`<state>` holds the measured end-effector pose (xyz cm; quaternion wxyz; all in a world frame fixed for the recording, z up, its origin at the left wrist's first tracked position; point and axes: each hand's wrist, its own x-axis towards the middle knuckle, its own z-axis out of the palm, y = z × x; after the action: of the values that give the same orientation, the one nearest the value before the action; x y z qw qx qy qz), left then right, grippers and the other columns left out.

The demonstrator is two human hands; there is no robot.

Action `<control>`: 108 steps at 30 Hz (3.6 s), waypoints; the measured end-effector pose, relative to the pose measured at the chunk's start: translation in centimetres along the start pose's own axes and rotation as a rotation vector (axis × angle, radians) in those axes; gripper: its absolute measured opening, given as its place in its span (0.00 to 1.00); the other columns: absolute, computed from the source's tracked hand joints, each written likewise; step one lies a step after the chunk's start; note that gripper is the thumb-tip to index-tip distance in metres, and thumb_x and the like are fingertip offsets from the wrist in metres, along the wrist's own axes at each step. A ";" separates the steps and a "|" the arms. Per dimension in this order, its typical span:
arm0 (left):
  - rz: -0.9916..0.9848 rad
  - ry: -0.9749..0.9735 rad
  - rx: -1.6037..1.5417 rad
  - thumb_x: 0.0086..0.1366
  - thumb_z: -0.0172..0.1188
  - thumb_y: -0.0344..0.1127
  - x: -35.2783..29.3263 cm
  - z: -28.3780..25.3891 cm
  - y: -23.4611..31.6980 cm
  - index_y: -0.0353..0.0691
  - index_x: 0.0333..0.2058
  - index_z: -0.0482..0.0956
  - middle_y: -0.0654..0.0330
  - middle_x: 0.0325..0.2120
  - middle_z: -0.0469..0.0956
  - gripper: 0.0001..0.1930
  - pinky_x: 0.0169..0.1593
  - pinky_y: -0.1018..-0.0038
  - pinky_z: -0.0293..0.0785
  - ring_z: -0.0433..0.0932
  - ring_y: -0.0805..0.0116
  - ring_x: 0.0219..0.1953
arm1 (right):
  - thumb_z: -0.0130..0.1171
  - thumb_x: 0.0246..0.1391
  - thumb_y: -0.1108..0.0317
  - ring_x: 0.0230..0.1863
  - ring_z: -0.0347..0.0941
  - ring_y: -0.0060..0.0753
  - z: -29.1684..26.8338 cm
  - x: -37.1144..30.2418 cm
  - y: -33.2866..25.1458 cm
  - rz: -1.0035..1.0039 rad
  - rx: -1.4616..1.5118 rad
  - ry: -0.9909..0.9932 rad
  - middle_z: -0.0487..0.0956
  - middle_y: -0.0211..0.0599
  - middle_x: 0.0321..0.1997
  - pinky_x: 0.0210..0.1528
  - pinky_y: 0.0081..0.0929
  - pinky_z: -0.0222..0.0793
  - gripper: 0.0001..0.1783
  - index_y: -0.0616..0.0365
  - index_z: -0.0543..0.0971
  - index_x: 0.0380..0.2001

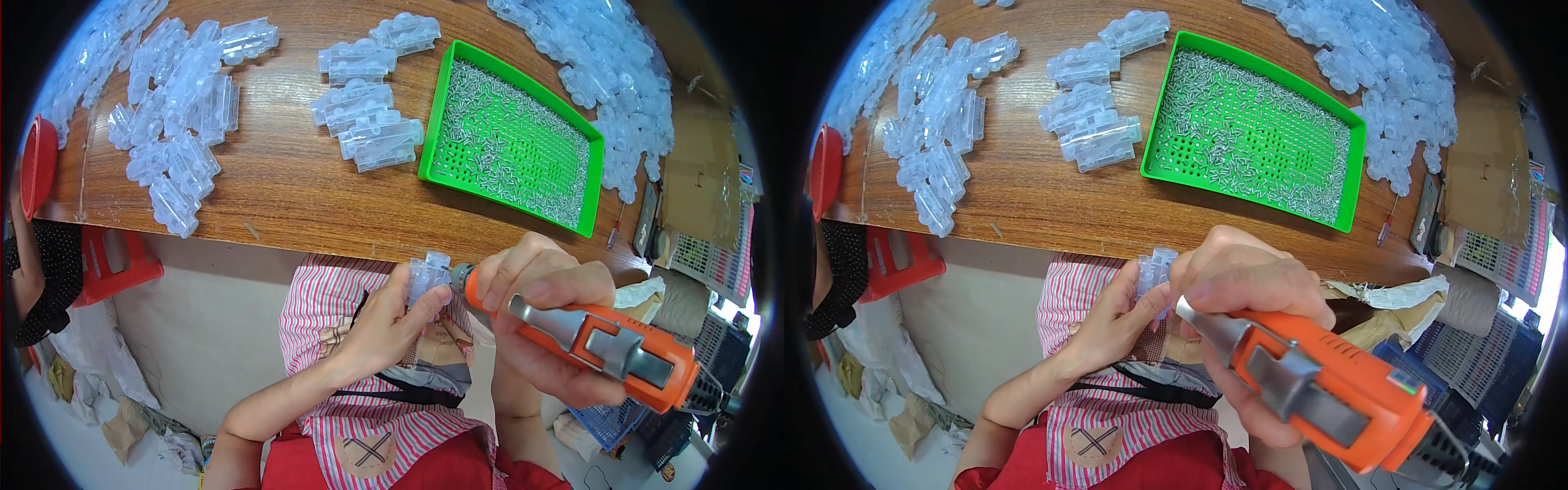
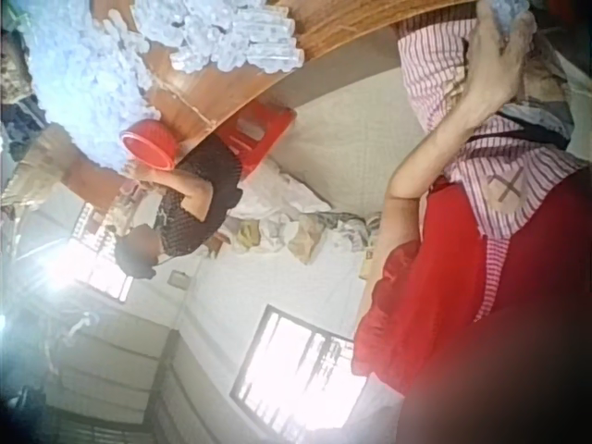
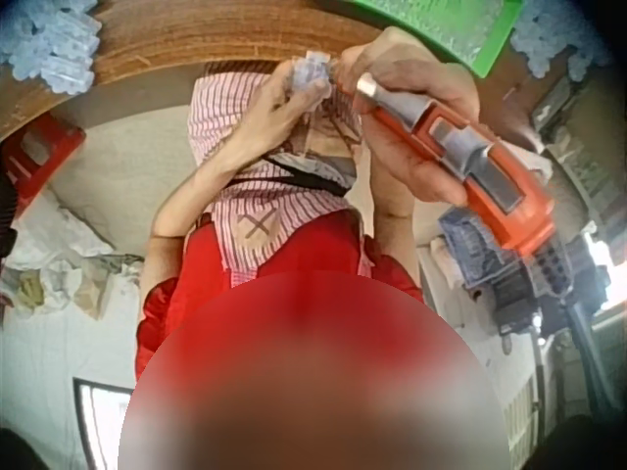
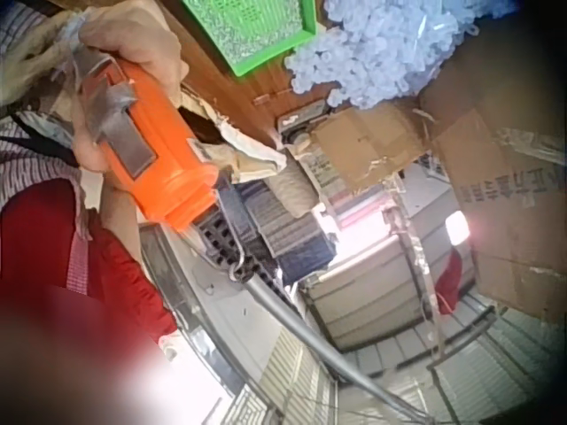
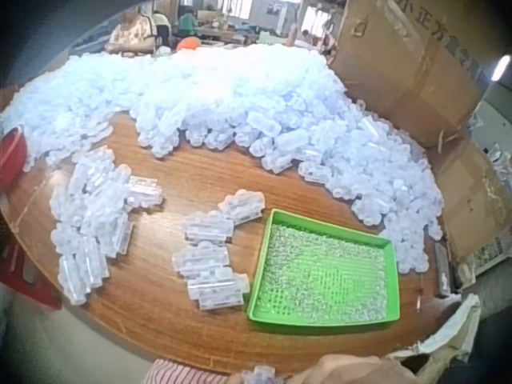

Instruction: The person inserts screws into plastic housings by hand, drives screws into the housings using an electric screwdriver, places assembled housings into a sack, and inserts screws into additional plastic housings.

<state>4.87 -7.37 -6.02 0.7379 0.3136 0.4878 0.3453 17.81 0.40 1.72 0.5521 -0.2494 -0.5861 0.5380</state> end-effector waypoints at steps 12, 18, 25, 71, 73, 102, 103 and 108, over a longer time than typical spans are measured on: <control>0.032 0.082 0.139 0.67 0.55 0.43 -0.3 0.2 0.6 0.32 0.43 0.66 0.49 0.28 0.79 0.18 0.36 0.65 0.74 0.81 0.56 0.32 | 0.54 0.37 0.21 0.23 0.67 0.31 0.5 0.3 0.3 0.062 -0.093 -0.097 0.71 0.36 0.19 0.22 0.28 0.66 0.48 0.64 0.71 0.33; 0.110 0.112 0.094 0.68 0.53 0.43 -0.2 0.5 -0.5 0.31 0.43 0.65 0.47 0.32 0.78 0.18 0.39 0.64 0.73 0.80 0.54 0.36 | 0.54 0.37 0.22 0.23 0.67 0.30 0.6 0.2 1.1 -0.027 -0.160 -0.133 0.72 0.36 0.20 0.22 0.27 0.67 0.48 0.65 0.71 0.35; -0.015 0.012 -0.265 0.68 0.54 0.41 -0.8 1.0 0.8 0.34 0.49 0.68 0.60 0.42 0.76 0.18 0.48 0.74 0.70 0.73 0.73 0.45 | 0.48 0.50 0.28 0.23 0.66 0.27 -0.3 2.4 -5.0 -0.063 0.022 0.026 0.71 0.33 0.16 0.24 0.24 0.67 0.42 0.64 0.70 0.37; 0.215 0.206 -0.604 0.65 0.56 0.25 0.5 3.0 -2.2 0.33 0.42 0.62 0.56 0.38 0.74 0.11 0.41 0.82 0.75 0.76 0.78 0.39 | 0.55 0.43 0.26 0.23 0.66 0.31 0.8 -0.4 0.1 0.037 -0.213 -0.099 0.72 0.36 0.20 0.23 0.27 0.66 0.43 0.62 0.70 0.35; 0.178 0.217 -0.619 0.64 0.57 0.25 0.7 3.5 -1.9 0.32 0.42 0.63 0.56 0.38 0.76 0.12 0.42 0.82 0.75 0.76 0.77 0.40 | 0.50 0.44 0.23 0.24 0.65 0.28 0.0 0.4 -0.2 -0.015 -0.072 -0.071 0.71 0.35 0.20 0.21 0.24 0.63 0.46 0.64 0.70 0.37; 0.066 0.275 -0.494 0.60 0.62 0.25 0.2 1.8 -1.1 0.34 0.38 0.66 0.57 0.33 0.78 0.13 0.32 0.85 0.73 0.76 0.81 0.32 | 0.59 0.45 0.66 0.24 0.67 0.30 -0.5 -1.3 -0.2 0.084 -0.016 0.018 0.72 0.37 0.21 0.29 0.28 0.68 0.15 0.64 0.73 0.35; 0.076 0.280 -0.501 0.59 0.63 0.25 0.2 1.8 -1.2 0.34 0.38 0.66 0.57 0.33 0.78 0.13 0.32 0.85 0.73 0.76 0.80 0.32 | 0.59 0.44 0.64 0.24 0.67 0.30 -0.5 -1.4 0.2 0.093 -0.024 0.006 0.72 0.37 0.21 0.29 0.28 0.68 0.17 0.64 0.72 0.35; 0.082 0.304 -0.534 0.58 0.64 0.24 0.2 2.2 -0.9 0.33 0.38 0.66 0.56 0.34 0.77 0.14 0.34 0.84 0.74 0.76 0.79 0.32 | 0.58 0.42 0.51 0.24 0.66 0.29 -1.0 -1.9 1.0 0.149 -0.087 -0.051 0.72 0.37 0.21 0.27 0.27 0.67 0.26 0.64 0.72 0.36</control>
<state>7.15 -8.03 -6.15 0.6984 0.0728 0.4714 0.5336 18.88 -0.63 -0.12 0.4842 -0.3021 -0.6026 0.5578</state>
